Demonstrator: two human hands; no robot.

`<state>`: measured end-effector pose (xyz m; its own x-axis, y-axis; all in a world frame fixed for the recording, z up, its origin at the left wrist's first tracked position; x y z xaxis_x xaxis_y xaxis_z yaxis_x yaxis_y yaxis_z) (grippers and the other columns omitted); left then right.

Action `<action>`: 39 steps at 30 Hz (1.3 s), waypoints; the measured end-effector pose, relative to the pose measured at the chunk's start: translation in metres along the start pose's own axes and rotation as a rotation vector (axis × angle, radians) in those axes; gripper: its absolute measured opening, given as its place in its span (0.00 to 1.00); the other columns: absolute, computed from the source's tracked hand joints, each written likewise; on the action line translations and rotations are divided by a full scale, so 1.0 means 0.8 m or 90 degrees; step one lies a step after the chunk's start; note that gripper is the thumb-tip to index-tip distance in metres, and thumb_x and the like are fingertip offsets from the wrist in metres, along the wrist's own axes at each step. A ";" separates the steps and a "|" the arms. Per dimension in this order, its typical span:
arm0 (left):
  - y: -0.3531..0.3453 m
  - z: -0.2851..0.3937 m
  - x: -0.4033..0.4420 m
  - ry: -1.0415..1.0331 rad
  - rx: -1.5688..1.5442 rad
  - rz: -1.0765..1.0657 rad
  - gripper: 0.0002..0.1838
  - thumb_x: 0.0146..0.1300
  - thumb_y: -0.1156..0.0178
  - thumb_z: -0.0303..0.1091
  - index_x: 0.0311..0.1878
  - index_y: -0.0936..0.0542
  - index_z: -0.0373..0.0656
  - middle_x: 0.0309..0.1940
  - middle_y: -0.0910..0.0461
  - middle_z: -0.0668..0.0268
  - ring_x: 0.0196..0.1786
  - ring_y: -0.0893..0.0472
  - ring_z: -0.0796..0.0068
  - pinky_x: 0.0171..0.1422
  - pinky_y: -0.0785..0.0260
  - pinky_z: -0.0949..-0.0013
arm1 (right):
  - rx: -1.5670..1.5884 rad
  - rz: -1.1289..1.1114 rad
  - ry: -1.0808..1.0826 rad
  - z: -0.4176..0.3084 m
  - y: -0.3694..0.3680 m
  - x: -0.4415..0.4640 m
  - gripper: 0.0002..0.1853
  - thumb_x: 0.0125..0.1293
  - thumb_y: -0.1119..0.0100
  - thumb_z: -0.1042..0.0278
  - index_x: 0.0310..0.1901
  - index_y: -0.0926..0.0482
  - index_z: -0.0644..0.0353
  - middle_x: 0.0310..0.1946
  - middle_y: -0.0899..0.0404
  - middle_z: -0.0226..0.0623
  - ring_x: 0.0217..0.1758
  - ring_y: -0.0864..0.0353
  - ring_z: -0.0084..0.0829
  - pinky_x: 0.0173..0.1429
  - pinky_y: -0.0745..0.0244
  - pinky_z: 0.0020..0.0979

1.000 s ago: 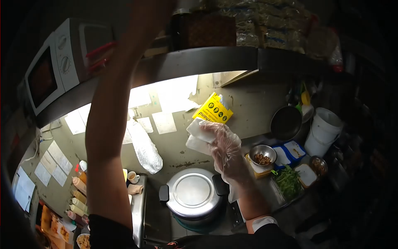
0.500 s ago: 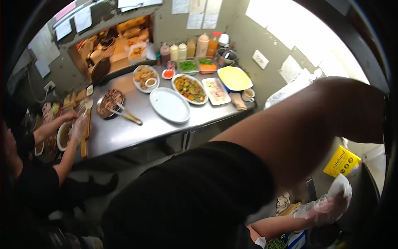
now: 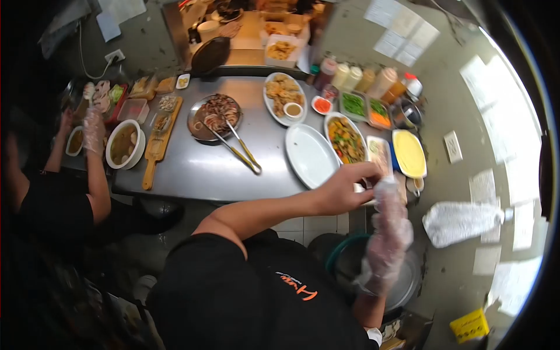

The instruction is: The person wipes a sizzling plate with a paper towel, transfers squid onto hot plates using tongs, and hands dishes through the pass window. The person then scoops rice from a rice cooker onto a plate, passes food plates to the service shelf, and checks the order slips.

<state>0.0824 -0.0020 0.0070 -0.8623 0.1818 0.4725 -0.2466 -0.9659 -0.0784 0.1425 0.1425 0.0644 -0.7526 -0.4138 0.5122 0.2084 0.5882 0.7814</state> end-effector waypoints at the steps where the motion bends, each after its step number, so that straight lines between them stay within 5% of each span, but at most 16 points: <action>1: 0.052 -0.007 -0.009 0.017 0.082 -0.005 0.12 0.59 0.38 0.21 0.47 0.21 0.36 0.39 0.19 0.60 0.44 0.18 0.69 0.47 0.25 0.67 | -0.050 -0.030 0.049 -0.019 -0.038 0.029 0.26 0.57 0.44 0.85 0.59 0.20 0.58 0.55 0.18 0.45 0.56 0.19 0.48 0.63 0.26 0.40; 4: 0.193 -0.033 -0.035 0.063 0.172 -0.011 0.11 0.58 0.41 0.21 0.46 0.21 0.34 0.39 0.20 0.60 0.43 0.18 0.68 0.49 0.25 0.66 | 0.136 0.004 0.080 -0.031 -0.163 0.105 0.17 0.56 0.38 0.86 0.46 0.16 0.58 0.46 0.15 0.42 0.53 0.17 0.44 0.60 0.24 0.40; 5: 0.240 -0.049 -0.046 0.155 0.065 -0.010 0.13 0.59 0.42 0.19 0.49 0.21 0.35 0.44 0.19 0.61 0.47 0.18 0.66 0.52 0.27 0.65 | 0.186 -0.029 0.075 -0.040 -0.203 0.134 0.15 0.57 0.37 0.86 0.45 0.16 0.58 0.46 0.15 0.41 0.52 0.16 0.44 0.58 0.23 0.39; 6: 0.295 -0.064 -0.052 0.097 0.114 0.031 0.12 0.61 0.42 0.19 0.48 0.20 0.35 0.45 0.19 0.61 0.50 0.19 0.69 0.52 0.27 0.67 | 0.235 -0.064 0.066 -0.049 -0.242 0.161 0.14 0.57 0.36 0.86 0.44 0.17 0.57 0.47 0.16 0.41 0.51 0.16 0.45 0.57 0.23 0.38; 7: 0.361 -0.095 -0.059 0.038 0.230 0.163 0.08 0.65 0.41 0.23 0.46 0.18 0.37 0.45 0.20 0.61 0.50 0.20 0.71 0.53 0.28 0.70 | 0.294 -0.130 0.080 -0.053 -0.286 0.187 0.12 0.58 0.36 0.84 0.43 0.17 0.58 0.45 0.16 0.40 0.50 0.15 0.42 0.55 0.22 0.36; 8: 0.433 -0.108 -0.067 0.192 0.263 0.369 0.09 0.70 0.43 0.28 0.49 0.19 0.38 0.46 0.20 0.60 0.48 0.20 0.67 0.54 0.28 0.69 | 0.311 -0.206 0.063 -0.063 -0.319 0.212 0.12 0.57 0.34 0.83 0.42 0.17 0.57 0.44 0.15 0.40 0.50 0.15 0.40 0.55 0.22 0.35; 11: 0.687 -0.230 -0.127 0.195 0.603 0.879 0.18 0.77 0.51 0.40 0.57 0.27 0.33 0.52 0.22 0.53 0.55 0.23 0.58 0.63 0.33 0.61 | 0.358 -0.305 0.091 -0.095 -0.381 0.258 0.11 0.58 0.35 0.82 0.41 0.17 0.57 0.42 0.15 0.40 0.48 0.15 0.41 0.53 0.22 0.36; 14: 0.814 -0.304 -0.134 0.187 -0.020 1.027 0.22 0.79 0.55 0.44 0.60 0.29 0.34 0.57 0.23 0.52 0.61 0.24 0.52 0.63 0.30 0.51 | 0.441 -0.393 0.095 -0.104 -0.427 0.276 0.09 0.59 0.36 0.81 0.40 0.18 0.59 0.41 0.16 0.40 0.46 0.15 0.41 0.52 0.21 0.36; 16: 0.830 -0.314 -0.115 0.222 -0.390 0.993 0.23 0.80 0.56 0.47 0.62 0.31 0.35 0.59 0.23 0.52 0.63 0.25 0.51 0.63 0.29 0.45 | 0.457 -0.441 0.061 -0.100 -0.445 0.285 0.09 0.59 0.36 0.82 0.40 0.18 0.60 0.40 0.16 0.41 0.45 0.15 0.40 0.51 0.21 0.35; 17: 0.847 -0.331 -0.113 0.168 -0.361 0.848 0.25 0.80 0.59 0.49 0.64 0.33 0.36 0.58 0.23 0.51 0.61 0.22 0.53 0.60 0.25 0.43 | 0.465 -0.468 0.035 -0.097 -0.450 0.286 0.08 0.59 0.36 0.82 0.40 0.18 0.60 0.40 0.16 0.41 0.45 0.15 0.39 0.51 0.20 0.35; 23: 0.852 -0.330 -0.103 0.113 -0.079 0.918 0.22 0.81 0.61 0.43 0.52 0.24 0.33 0.45 0.18 0.57 0.42 0.17 0.66 0.45 0.19 0.58 | 0.489 -0.477 -0.073 -0.065 -0.450 0.281 0.08 0.59 0.37 0.82 0.39 0.18 0.61 0.40 0.17 0.41 0.45 0.15 0.36 0.49 0.20 0.32; 28: 0.804 -0.271 -0.137 0.162 0.067 0.958 0.20 0.80 0.60 0.38 0.45 0.21 0.34 0.35 0.19 0.63 0.33 0.21 0.75 0.36 0.24 0.69 | 0.472 -0.459 -0.048 -0.038 -0.409 0.266 0.09 0.61 0.38 0.83 0.42 0.19 0.62 0.42 0.17 0.39 0.47 0.16 0.34 0.53 0.20 0.31; 30: 0.769 -0.245 -0.168 0.204 0.126 0.960 0.19 0.80 0.59 0.38 0.46 0.21 0.34 0.34 0.19 0.65 0.32 0.22 0.77 0.36 0.25 0.71 | 0.586 -0.517 -0.217 -0.038 -0.388 0.260 0.10 0.65 0.39 0.83 0.47 0.20 0.65 0.46 0.19 0.38 0.52 0.18 0.27 0.58 0.22 0.30; 35: 0.629 -0.154 -0.262 -0.002 0.059 1.005 0.18 0.80 0.59 0.37 0.48 0.21 0.35 0.37 0.19 0.67 0.35 0.21 0.78 0.39 0.25 0.72 | 0.590 -0.507 -0.042 -0.014 -0.355 0.253 0.11 0.63 0.38 0.84 0.48 0.19 0.65 0.49 0.19 0.40 0.54 0.18 0.28 0.60 0.23 0.29; 39: 0.413 -0.033 -0.348 -0.052 0.023 1.073 0.18 0.81 0.58 0.38 0.52 0.22 0.37 0.44 0.18 0.67 0.45 0.20 0.80 0.50 0.26 0.73 | 0.632 -0.531 0.173 -0.017 -0.351 0.220 0.15 0.57 0.37 0.86 0.47 0.16 0.64 0.45 0.16 0.40 0.51 0.18 0.34 0.57 0.25 0.32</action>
<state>0.2293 -0.3668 -0.1738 -0.1121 -0.9913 -0.0695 0.8702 -0.0642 -0.4886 -0.0399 -0.1045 -0.0601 -0.2593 -0.9533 0.1548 -0.8826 0.2989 0.3628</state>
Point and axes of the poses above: each hand's wrist, its own x-axis towards the middle knuckle, its own y-axis out of the back of the hand, z = x × y, the point moved 4 cm from there along x, towards the middle knuckle
